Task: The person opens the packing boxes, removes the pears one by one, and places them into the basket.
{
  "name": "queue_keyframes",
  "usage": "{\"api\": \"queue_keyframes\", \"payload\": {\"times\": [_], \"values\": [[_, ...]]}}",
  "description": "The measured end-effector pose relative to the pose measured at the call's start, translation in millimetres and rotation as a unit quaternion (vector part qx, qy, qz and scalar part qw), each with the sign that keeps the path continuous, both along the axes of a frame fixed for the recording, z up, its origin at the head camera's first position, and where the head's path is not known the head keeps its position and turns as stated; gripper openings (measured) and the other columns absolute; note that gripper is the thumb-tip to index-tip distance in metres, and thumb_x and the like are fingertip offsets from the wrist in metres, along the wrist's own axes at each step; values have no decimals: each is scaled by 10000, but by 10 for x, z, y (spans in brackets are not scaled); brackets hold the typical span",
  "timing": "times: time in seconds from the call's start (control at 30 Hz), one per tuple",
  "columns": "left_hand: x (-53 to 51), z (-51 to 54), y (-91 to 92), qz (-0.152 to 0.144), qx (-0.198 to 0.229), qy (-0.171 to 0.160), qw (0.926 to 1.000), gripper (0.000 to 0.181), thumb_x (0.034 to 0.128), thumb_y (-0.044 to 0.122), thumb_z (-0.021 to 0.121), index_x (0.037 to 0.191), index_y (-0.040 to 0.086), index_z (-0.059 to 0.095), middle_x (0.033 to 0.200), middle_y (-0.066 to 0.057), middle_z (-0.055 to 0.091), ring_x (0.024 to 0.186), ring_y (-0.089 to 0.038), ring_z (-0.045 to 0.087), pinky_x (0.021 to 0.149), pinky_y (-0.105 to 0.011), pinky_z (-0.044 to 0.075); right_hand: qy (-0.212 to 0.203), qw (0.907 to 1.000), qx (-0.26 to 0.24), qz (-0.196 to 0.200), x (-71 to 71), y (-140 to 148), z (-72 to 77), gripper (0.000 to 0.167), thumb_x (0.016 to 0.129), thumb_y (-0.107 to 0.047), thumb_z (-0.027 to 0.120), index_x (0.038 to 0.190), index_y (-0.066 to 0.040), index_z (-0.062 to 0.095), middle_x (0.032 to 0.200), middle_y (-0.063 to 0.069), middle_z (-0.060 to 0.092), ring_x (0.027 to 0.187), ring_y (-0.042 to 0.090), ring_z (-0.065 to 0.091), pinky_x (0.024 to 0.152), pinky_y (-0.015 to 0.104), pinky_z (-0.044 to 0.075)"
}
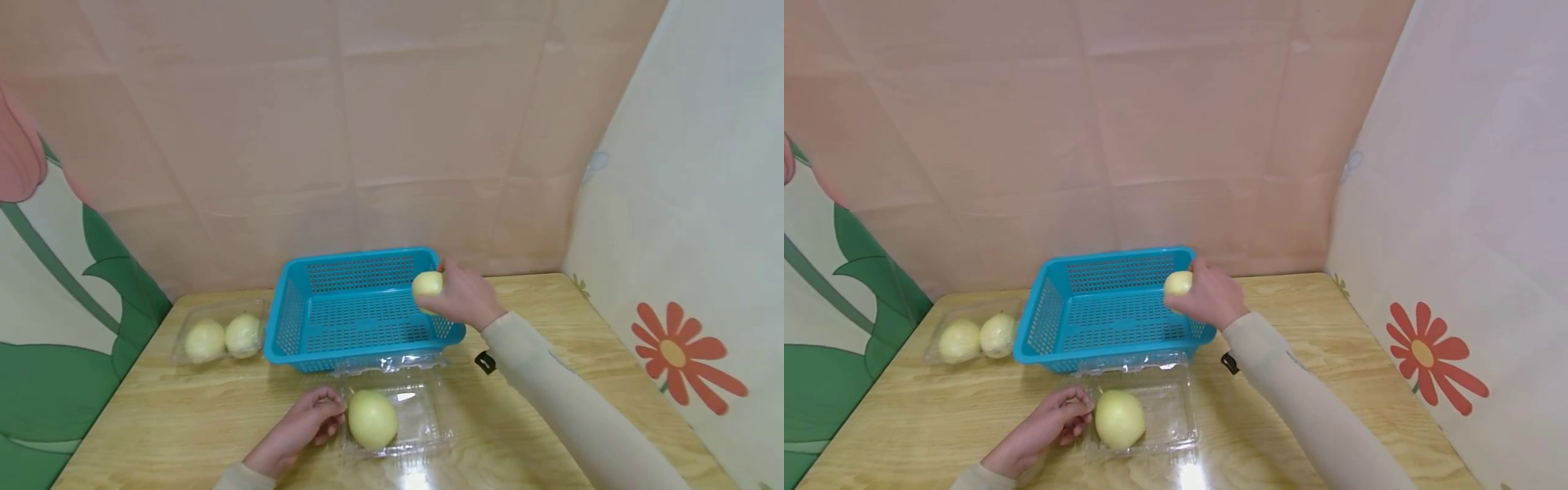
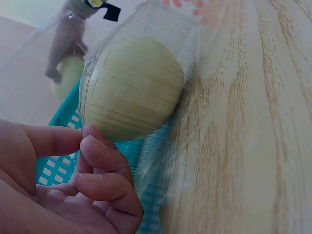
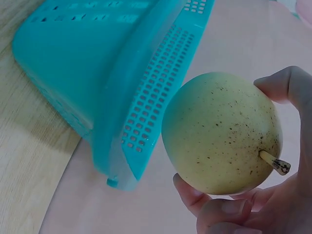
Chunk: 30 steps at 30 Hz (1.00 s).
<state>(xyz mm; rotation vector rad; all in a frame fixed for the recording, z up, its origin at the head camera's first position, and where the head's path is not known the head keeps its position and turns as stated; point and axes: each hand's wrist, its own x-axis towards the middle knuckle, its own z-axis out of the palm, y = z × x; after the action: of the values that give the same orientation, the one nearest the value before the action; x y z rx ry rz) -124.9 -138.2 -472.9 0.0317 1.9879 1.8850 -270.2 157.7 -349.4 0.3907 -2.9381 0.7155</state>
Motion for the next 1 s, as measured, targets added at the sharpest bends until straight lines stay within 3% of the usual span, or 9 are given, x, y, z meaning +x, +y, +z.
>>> {"api": "queue_keyframes", "payload": {"times": [0.33, 0.63, 1.0], "values": [[30, -43, -19, -72, 70, 60, 9999, 138, 964, 147, 580, 972, 11, 554, 801, -6, 609, 596, -72, 463, 493, -172, 349, -258, 9995, 37, 163, -155, -99, -64, 657, 753, -465, 661, 1225, -31, 516, 881, 75, 616, 689, 221, 556, 523, 321, 434], [51, -76, -4, -77, 162, 32, 9998, 130, 969, 140, 568, 984, 12, 556, 802, -12, 603, 594, -78, 455, 484, -174, 337, -250, 9990, 311, 180, -263, -155, -159, 549, 754, -494, 635, 1075, -52, 585, 855, 64, 608, 691, 218, 536, 543, 321, 411], [38, -109, 0, -119, 107, 89, 9998, 126, 970, 142, 562, 985, 17, 555, 802, -7, 605, 598, -80, 464, 481, -179, 349, -300, 9978, 508, 290, -323, -320, -172, 557, 724, -487, 664, 1053, -48, 567, 845, 59, 589, 696, 214, 537, 550, 325, 424]]}}
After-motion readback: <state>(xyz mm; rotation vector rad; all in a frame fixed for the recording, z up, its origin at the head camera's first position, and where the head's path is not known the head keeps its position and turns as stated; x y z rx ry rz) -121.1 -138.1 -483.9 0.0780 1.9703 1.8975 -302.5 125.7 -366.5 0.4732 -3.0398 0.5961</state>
